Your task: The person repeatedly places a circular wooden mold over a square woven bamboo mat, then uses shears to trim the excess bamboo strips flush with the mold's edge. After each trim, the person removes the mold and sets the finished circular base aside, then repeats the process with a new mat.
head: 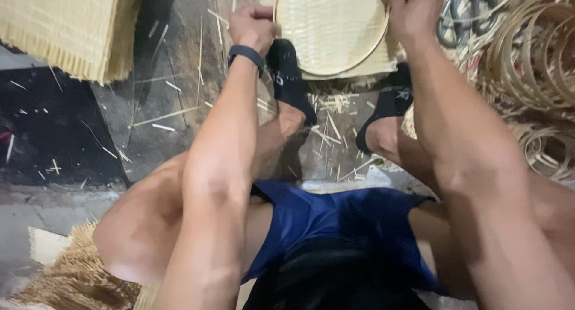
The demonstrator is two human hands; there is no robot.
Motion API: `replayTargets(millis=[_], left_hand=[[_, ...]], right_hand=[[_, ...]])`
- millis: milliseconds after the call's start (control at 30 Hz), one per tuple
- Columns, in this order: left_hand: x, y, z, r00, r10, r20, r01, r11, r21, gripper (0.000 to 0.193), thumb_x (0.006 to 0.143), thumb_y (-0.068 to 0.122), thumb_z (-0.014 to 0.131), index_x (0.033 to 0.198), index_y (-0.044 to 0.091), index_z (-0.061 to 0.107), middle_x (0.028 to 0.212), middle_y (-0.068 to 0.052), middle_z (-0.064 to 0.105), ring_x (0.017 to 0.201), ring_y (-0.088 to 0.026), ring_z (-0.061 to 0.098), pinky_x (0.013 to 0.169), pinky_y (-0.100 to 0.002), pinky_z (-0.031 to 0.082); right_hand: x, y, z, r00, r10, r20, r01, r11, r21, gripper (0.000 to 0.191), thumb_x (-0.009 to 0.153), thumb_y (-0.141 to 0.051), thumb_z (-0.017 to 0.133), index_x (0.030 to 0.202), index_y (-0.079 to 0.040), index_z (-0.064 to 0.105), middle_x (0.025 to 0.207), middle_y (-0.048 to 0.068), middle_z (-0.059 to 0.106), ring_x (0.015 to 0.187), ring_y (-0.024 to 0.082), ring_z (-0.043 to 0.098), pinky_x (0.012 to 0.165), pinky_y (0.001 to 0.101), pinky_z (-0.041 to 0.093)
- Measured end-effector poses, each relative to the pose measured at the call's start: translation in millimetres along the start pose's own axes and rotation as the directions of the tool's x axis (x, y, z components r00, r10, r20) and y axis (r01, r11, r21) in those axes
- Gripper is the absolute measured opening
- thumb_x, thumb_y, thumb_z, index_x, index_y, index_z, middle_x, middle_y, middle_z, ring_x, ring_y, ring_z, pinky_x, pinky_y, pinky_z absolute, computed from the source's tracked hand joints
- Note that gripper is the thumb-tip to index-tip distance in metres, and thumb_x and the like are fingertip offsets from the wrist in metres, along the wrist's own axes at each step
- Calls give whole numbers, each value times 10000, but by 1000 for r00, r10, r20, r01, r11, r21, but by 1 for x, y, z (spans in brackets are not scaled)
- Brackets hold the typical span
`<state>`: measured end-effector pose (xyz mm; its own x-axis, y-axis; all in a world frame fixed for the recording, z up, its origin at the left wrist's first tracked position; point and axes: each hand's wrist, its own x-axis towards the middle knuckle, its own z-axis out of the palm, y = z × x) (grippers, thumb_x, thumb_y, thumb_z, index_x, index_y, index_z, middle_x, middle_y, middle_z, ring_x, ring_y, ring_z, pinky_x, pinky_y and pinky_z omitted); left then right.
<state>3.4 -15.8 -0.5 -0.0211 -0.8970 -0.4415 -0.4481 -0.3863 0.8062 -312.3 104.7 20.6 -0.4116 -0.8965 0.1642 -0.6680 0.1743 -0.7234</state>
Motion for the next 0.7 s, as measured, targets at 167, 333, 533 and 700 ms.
replayTargets(millis=[167,333,533,700], left_hand=[[-2,-13,3,999,-42,31,46,986,-159,352,619,-77,836,951,41,824,847,-53,822,753,-137,776,720,-268,636],[-2,-11,5,992,-98,78,115,962,-248,292,711,-89,828,989,-3,802,891,-90,818,778,-163,785,718,-286,664],[-4,-8,-2,990,-2,140,40,963,-266,330,756,-84,859,1071,-23,782,990,-99,817,855,-151,769,806,-272,632],[-1,17,-3,992,55,110,-58,998,21,272,694,-5,874,944,12,768,871,-86,804,768,-157,767,688,-282,635]], right_hand=[[1,23,-1,994,47,104,-57,994,99,119,904,-24,804,916,41,706,811,91,723,736,195,709,654,395,553],[12,41,-11,984,-67,167,56,996,72,150,906,16,862,961,53,728,886,97,752,776,187,726,681,339,574],[26,32,-14,890,198,410,-330,901,282,182,947,-97,824,985,15,686,883,58,718,786,166,710,663,333,573],[17,-44,-22,942,-61,331,133,971,-200,320,911,-173,808,1175,-7,734,1061,206,732,961,383,692,834,494,556]])
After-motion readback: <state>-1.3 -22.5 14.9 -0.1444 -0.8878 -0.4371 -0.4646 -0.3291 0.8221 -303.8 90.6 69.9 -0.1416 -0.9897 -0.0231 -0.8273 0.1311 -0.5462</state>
